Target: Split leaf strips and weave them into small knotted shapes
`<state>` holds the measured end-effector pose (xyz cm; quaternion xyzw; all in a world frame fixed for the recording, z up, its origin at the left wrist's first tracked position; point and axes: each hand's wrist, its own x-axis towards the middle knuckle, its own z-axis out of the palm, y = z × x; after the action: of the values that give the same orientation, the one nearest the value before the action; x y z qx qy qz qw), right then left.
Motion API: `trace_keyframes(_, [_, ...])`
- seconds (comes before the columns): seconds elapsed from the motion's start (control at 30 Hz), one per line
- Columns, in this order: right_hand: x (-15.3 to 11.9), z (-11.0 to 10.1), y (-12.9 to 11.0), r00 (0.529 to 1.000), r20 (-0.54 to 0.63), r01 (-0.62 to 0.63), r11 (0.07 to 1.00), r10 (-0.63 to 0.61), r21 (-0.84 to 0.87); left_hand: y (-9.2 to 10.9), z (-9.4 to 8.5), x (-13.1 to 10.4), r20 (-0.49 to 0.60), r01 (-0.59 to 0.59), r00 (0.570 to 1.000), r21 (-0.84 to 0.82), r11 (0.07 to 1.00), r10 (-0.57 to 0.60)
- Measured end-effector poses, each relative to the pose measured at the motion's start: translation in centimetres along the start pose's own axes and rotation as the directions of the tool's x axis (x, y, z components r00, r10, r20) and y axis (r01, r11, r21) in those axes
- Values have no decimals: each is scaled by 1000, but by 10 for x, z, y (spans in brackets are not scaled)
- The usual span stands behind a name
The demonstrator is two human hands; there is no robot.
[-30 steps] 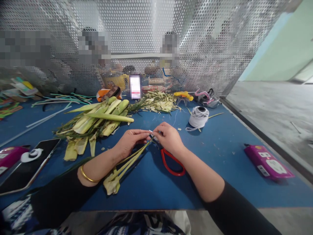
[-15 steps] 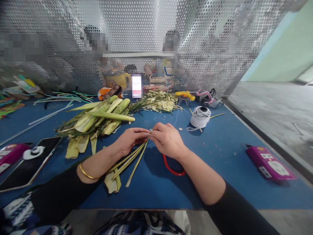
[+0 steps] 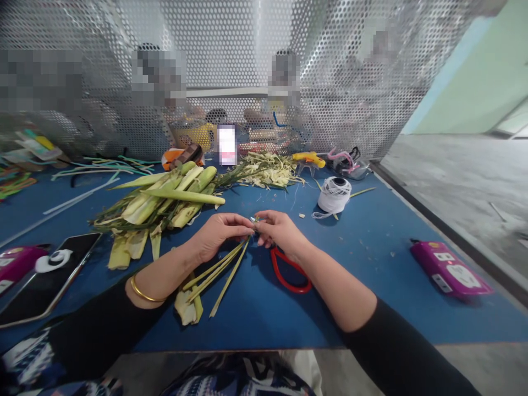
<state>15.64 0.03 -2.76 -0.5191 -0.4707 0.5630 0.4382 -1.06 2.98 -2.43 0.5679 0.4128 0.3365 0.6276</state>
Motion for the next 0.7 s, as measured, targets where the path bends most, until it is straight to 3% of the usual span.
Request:
trace_keyframes(0.13, [-1, 1, 1, 999, -7, 35, 999, -35, 18, -1, 0, 1, -21, -46, 999, 16, 999, 46])
trace_keyframes(0.23, [1, 1, 2, 999, -15, 39, 998, -38, 39, 0, 1, 0, -62, -144, 986, 128, 981, 153])
trace_keyframes(0.43, [1, 3, 3, 996, -21, 83, 995, -82, 47, -1, 5, -5, -86, -325, 898, 530, 783, 431])
trace_keyframes(0.57, [1, 4, 5, 991, -5, 136, 990, -136, 40, -4, 6, -7, -76, -353, 851, 648, 675, 519])
trace_keyframes(0.7, [2, 6, 8, 989, -7, 148, 989, -148, 18, -7, 5, -7, -51, -351, 832, 722, 596, 552])
